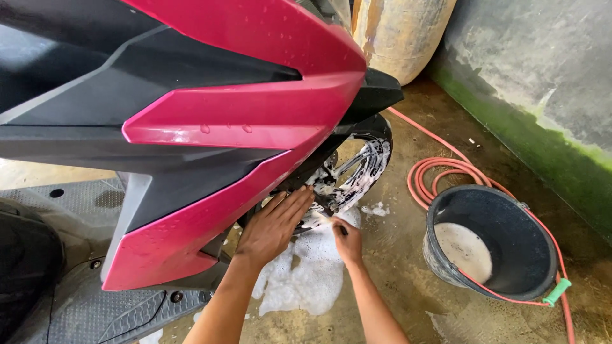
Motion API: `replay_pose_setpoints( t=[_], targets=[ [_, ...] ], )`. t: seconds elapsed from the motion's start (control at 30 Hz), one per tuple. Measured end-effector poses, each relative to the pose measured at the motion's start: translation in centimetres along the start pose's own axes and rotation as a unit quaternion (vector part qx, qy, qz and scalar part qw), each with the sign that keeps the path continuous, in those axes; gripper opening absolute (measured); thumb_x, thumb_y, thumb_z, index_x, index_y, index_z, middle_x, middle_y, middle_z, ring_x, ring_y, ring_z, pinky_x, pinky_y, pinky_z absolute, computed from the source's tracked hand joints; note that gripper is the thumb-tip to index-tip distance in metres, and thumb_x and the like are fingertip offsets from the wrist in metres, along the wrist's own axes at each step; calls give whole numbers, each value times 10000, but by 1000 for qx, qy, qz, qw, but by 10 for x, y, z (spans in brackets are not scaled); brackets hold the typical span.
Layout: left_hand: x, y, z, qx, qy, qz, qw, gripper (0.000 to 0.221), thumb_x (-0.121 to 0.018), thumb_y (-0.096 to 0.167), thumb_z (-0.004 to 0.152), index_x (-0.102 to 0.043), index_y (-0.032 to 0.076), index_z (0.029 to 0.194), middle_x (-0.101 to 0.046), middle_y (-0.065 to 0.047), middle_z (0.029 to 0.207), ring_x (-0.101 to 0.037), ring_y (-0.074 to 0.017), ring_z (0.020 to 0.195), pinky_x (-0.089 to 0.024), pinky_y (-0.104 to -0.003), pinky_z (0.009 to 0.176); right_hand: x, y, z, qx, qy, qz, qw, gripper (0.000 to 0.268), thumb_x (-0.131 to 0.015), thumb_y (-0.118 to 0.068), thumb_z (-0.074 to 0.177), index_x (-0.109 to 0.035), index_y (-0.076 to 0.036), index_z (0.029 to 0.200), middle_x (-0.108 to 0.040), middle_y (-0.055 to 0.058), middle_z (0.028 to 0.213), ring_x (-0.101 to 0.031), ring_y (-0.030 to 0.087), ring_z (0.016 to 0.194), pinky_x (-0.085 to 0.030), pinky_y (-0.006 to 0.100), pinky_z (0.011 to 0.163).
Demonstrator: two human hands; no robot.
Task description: The person scrubs the front wheel and tire of a pink and black motorcycle using a brush and soapy water. They repeatedly dip the brush into a bucket to reload soap and clean the spokes, rim, and tire surface.
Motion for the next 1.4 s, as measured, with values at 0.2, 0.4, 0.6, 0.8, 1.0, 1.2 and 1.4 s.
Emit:
replay_pose_setpoints(
  t=[0.2, 0.4, 0.6, 0.8, 1.0, 1.2, 1.4],
  targets=[
    [-4, 1, 0, 3, 34, -24, 999, 667, -448, 198, 928, -315, 124, 1577, -320, -36, 1648, -265, -170, 1530, -191, -356, 1253, -2, 7, 7, 9, -18, -47, 999, 231, -644, -107, 874, -818, -111, 1025, -781, 173, 950, -755, 276, 866, -593, 366, 781],
    [-9, 1, 4, -1, 56, -61, 997, 685, -515, 243, 895, -361, 106, 1548, -370, -67, 1613, -325, -192, 1497, -238, -369, 1245, 23, -18, 37, -18, -36, -199, 979, 181, -660, -284, 920, -789, -241, 1040, -792, 79, 955, -761, 310, 884, -607, 408, 735],
    [-6, 1, 7, -5, 55, -82, 995, 681, -569, 242, 851, -427, 102, 1502, -430, -94, 1563, -371, -218, 1473, -298, -378, 1203, -6, -12, 75, 38, -241, -471, 848, 451, -532, -460, 955, -729, -62, 875, -758, 186, 841, -749, 402, 896, -577, 548, 813],
    [6, 9, 6, -12, 51, -43, 998, 768, -606, 259, 804, -383, 116, 1526, -367, -108, 1604, -300, -250, 1517, -258, -387, 1232, 34, -94, 43, 25, -229, -444, 866, 284, -525, -324, 966, -742, -271, 1142, -777, 109, 1076, -723, 384, 1038, -584, 510, 902],
    [35, 20, 14, 3, -55, 10, 998, 675, -539, 249, 884, -357, 137, 1524, -281, -87, 1653, -203, -254, 1553, -170, -389, 1269, 70, -67, 37, -11, -219, -372, 902, 300, -533, -393, 941, -730, -384, 1167, -782, 54, 1101, -724, 362, 1047, -580, 499, 930],
    [37, 38, 27, 55, -184, 25, 981, 677, -478, 251, 947, -226, 159, 1568, -191, -58, 1675, -106, -230, 1568, -76, -397, 1296, 68, -16, 54, -23, -186, -357, 915, 280, -555, -424, 922, -727, -407, 1143, -787, 32, 1085, -727, 310, 1068, -579, 454, 948],
    [63, 53, 39, 123, -182, 36, 975, 606, -442, 260, 971, -297, 168, 1552, -209, -69, 1667, -165, -267, 1549, -143, -427, 1267, 75, -4, 56, -17, -134, -316, 939, 257, -551, -401, 912, -747, -371, 1076, -781, 23, 1102, -720, 347, 1069, -572, 480, 959]
  ],
)
Point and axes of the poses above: each hand's wrist, its own z-axis towards the middle knuckle, its own x-axis out of the back of the hand, y = z × x, the point moved 7 cm from there along z, towards the middle knuckle
